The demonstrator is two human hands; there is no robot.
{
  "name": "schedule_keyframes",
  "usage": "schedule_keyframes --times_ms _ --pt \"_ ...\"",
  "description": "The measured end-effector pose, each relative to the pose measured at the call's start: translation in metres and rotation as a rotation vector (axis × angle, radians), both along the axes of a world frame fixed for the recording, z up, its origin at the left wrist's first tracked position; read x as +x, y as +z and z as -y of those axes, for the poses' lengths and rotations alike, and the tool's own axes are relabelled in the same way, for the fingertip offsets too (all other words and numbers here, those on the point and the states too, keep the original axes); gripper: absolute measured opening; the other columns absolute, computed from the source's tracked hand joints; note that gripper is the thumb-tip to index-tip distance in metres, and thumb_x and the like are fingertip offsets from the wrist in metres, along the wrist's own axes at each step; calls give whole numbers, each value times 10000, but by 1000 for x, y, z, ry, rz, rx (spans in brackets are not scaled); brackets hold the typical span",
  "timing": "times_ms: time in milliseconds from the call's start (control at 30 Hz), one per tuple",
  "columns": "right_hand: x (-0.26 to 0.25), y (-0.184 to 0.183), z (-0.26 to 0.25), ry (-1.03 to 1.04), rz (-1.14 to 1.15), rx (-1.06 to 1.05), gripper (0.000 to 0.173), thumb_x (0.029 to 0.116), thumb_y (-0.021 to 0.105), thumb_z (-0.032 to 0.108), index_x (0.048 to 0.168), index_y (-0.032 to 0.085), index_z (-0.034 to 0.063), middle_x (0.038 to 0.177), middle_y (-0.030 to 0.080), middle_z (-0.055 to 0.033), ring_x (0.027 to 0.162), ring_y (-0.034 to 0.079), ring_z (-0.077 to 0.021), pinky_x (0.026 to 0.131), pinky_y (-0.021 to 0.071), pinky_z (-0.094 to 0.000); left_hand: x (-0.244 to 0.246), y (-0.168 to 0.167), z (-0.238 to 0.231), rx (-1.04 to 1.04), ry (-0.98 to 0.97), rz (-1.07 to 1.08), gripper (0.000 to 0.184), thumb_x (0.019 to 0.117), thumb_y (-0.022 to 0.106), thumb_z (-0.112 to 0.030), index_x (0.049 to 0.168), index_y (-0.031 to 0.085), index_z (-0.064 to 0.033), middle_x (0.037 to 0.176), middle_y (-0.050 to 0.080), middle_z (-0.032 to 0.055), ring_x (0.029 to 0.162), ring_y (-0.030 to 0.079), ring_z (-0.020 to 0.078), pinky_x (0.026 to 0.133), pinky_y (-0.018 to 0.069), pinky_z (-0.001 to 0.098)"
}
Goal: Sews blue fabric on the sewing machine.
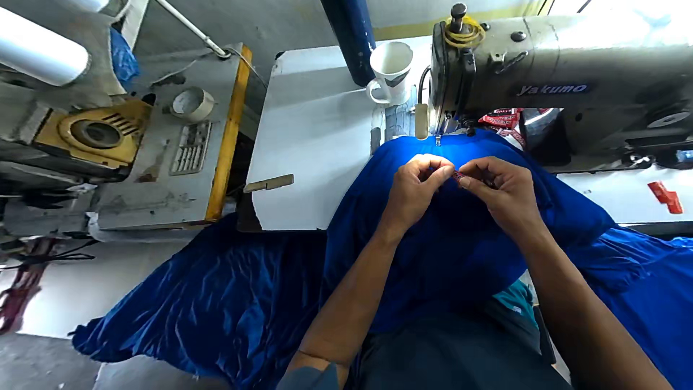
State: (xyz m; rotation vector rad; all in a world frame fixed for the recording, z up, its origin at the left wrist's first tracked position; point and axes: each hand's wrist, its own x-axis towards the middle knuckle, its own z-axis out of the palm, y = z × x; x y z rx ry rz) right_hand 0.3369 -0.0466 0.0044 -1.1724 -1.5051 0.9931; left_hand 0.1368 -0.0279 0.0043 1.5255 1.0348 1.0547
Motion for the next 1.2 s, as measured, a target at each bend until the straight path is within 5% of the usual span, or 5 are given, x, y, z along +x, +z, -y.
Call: schedule_keyframes --times_ms 333,467,767,1033,1200 --pt "3 3 -13 52 42 -101 130 1007 656 145 1084 756 115 831 698 -21 600 570 -105 503 457 -242 3 -10 -29 -4 12 123 273 938 711 -24 1198 627 -17 879 724 94 717 707 194 615 613 318" --pt "-1 -1 -21 56 82 -126 83 940 759 157 1006 732 116 753 677 -40 547 588 -134 460 495 -270 4 -12 -33 39 28 60 269 914 750 -44 1162 644 -35 837 711 66 687 675 160 612 586 295" --pt "-15 -6 -23 -47 -88 -280 98 961 717 118 1024 720 43 830 758 -67 652 666 -122 559 523 -261 -1 -21 -18 235 94 -62 138 971 669 -49 1105 689 -78 1121 673 39 880 677 116 699 601 264" --pt "-11 -7 -14 37 -122 -237 101 997 663 103 1081 706 66 850 758 -78 611 636 -104 504 475 -215 -5 -18 -20 202 11 -66 116 922 745 -43 1035 748 -68 1210 651 60 929 684 117 730 621 256" --pt "-9 -9 -15 56 -149 -227 111 973 701 92 1075 735 61 907 749 -77 698 680 -130 586 560 -249 -9 -12 -21 191 -23 -94 112 899 765 -34 1001 741 -73 1227 644 58 938 675 108 726 610 244"
